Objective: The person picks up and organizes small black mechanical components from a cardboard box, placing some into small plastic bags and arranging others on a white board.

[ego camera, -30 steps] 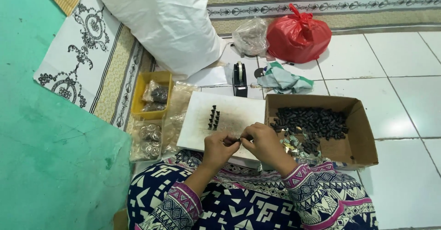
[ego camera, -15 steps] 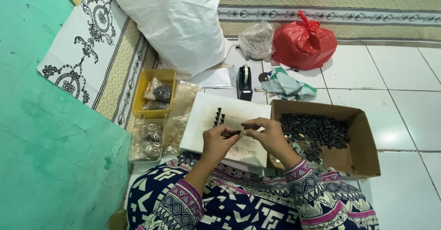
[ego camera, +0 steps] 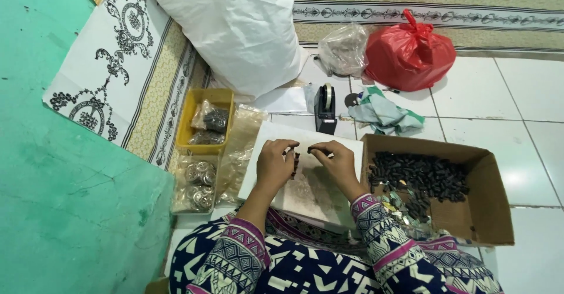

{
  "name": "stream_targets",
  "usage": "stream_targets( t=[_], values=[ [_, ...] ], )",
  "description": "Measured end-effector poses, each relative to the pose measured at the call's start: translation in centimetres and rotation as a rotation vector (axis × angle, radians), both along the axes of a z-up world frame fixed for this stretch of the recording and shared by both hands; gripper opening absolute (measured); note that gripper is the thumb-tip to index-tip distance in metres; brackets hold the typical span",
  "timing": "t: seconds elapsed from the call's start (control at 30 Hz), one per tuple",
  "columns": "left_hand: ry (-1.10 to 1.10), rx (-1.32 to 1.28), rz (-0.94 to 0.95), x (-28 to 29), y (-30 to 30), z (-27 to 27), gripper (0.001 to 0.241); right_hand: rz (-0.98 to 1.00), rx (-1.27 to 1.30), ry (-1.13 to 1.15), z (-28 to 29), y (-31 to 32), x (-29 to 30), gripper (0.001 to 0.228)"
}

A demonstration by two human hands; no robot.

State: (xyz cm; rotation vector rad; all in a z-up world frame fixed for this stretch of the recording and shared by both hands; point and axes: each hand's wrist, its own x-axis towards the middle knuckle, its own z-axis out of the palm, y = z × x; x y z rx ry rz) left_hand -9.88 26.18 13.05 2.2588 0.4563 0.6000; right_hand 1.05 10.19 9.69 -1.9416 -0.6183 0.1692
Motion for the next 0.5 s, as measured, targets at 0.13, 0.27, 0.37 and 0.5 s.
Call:
stream_targets(
  t=[0.13, 0.27, 0.37, 0.5],
  values=[
    [0.075, -0.02, -0.06, 0.3, 0.9, -0.9, 0.037, -0.024, -0.024, -0.03, -2.5, 1.9, 0.1, 0.014],
    [0.229, -0.046, -0.137, 0.3, 0.8, 0.0, 0.042, -0.02, -0.1, -0.073, -3.2, 3.1, 0.0, 0.014],
    [0.258, -0.043, -0.157, 0.4, 0.6, 0.5, 0.04, -0.01, -0.138, -0.107, -3.6, 3.3, 0.0, 0.014],
    [0.272, -0.035, -0.145, 0.6, 0.6, 0.2, 0.037, 0.01, -0.174, -0.13, -3.5, 3.2, 0.1, 0.014]
  ],
)
